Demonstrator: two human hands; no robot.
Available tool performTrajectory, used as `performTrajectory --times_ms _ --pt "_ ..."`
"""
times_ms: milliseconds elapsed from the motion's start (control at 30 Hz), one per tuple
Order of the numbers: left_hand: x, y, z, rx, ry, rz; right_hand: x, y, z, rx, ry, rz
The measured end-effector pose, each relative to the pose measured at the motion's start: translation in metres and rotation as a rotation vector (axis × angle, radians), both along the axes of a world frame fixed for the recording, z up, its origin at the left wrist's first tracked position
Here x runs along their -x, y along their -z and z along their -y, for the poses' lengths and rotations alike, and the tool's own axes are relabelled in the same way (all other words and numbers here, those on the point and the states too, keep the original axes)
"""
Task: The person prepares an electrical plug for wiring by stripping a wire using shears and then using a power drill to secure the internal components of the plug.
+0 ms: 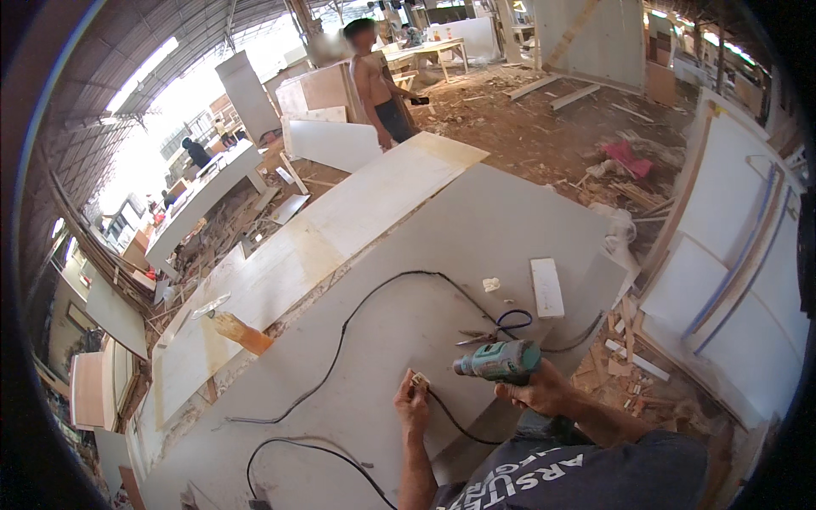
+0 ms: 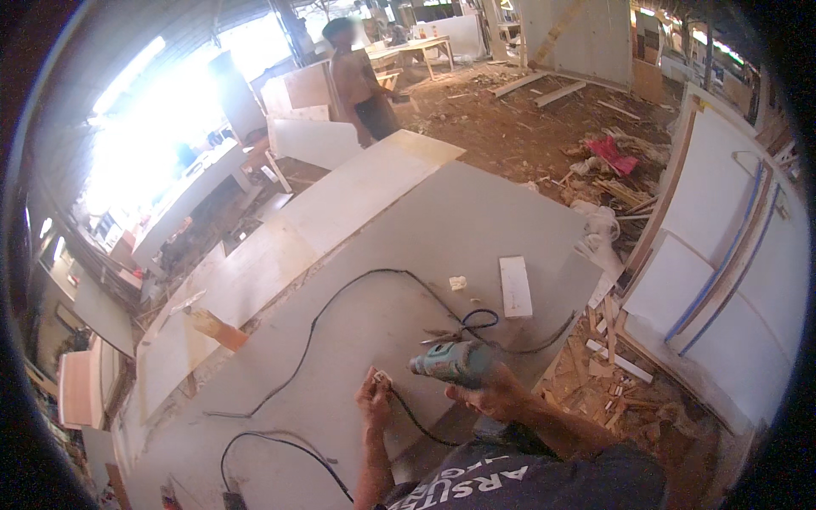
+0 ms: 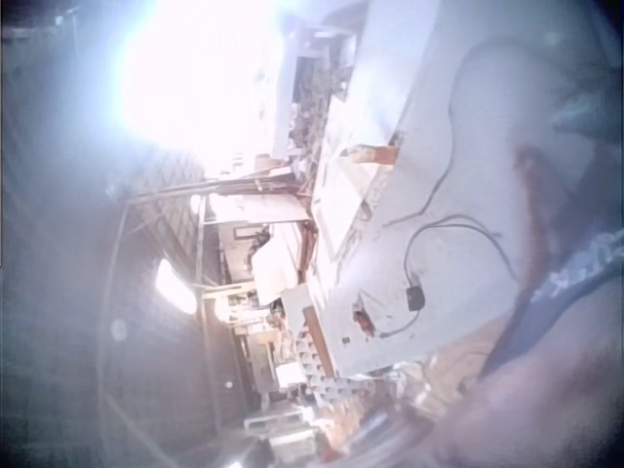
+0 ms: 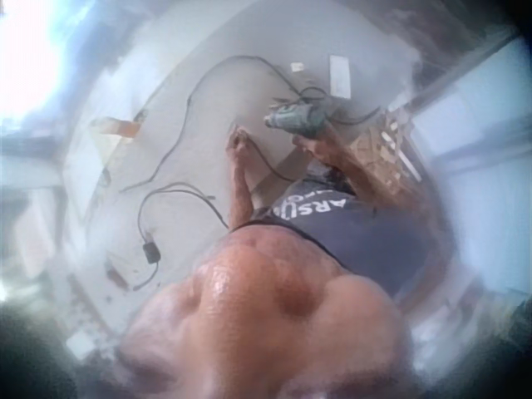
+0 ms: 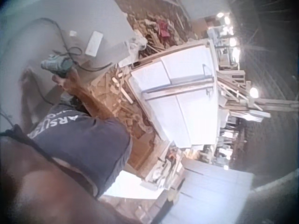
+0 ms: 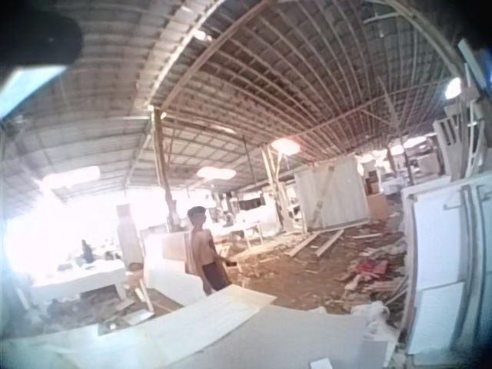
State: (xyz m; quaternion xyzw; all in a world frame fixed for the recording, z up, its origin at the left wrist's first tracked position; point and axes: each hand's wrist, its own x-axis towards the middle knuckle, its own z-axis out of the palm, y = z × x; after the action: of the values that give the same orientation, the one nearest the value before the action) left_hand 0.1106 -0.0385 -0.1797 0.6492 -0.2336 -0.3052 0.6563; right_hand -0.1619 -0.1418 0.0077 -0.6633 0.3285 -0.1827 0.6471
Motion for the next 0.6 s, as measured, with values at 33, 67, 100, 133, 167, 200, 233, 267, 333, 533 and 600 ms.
performTrajectory --times_ms 33,67,100,133,167,200,233,267,333,533,600 --pt "-0.001 -0.001 0.0 -0.009 -0.004 0.008 0.0 -0.001 0.0 0.003 0.005 -0.002" --pt "0.002 -0.006 0.002 -0.016 -0.007 0.011 0.001 -0.002 0.0 0.0 0.007 -0.005" --pt "0.003 -0.009 0.003 -0.022 -0.009 0.014 0.0 -0.006 0.001 -0.003 0.01 -0.007" --pt "0.001 -0.007 0.005 -0.025 -0.001 0.024 -0.001 -0.009 0.003 -0.005 0.014 -0.01" --pt "-0.002 -0.005 0.004 -0.034 0.008 0.038 -0.003 -0.01 0.004 0.035 0.004 -0.019" --pt "-0.004 -0.003 0.004 -0.041 0.017 0.052 -0.007 -0.01 0.006 0.075 -0.007 -0.028" --pt "-0.004 -0.002 0.002 -0.032 0.01 0.049 -0.011 -0.012 0.007 0.116 -0.018 -0.036" --pt "-0.001 0.0 0.003 -0.018 0.004 0.039 -0.015 -0.019 0.008 0.106 -0.024 -0.065" --pt "-0.001 0.003 0.004 0.016 -0.019 0.067 -0.023 -0.036 0.008 0.091 -0.04 -0.11" --pt "0.006 -0.011 -0.004 -0.173 0.024 0.317 -0.041 -0.002 0.019 0.224 0.0 -0.038" --pt "0.007 -0.007 -0.011 -0.142 0.038 0.239 -0.045 -0.001 0.021 0.151 -0.016 -0.133"
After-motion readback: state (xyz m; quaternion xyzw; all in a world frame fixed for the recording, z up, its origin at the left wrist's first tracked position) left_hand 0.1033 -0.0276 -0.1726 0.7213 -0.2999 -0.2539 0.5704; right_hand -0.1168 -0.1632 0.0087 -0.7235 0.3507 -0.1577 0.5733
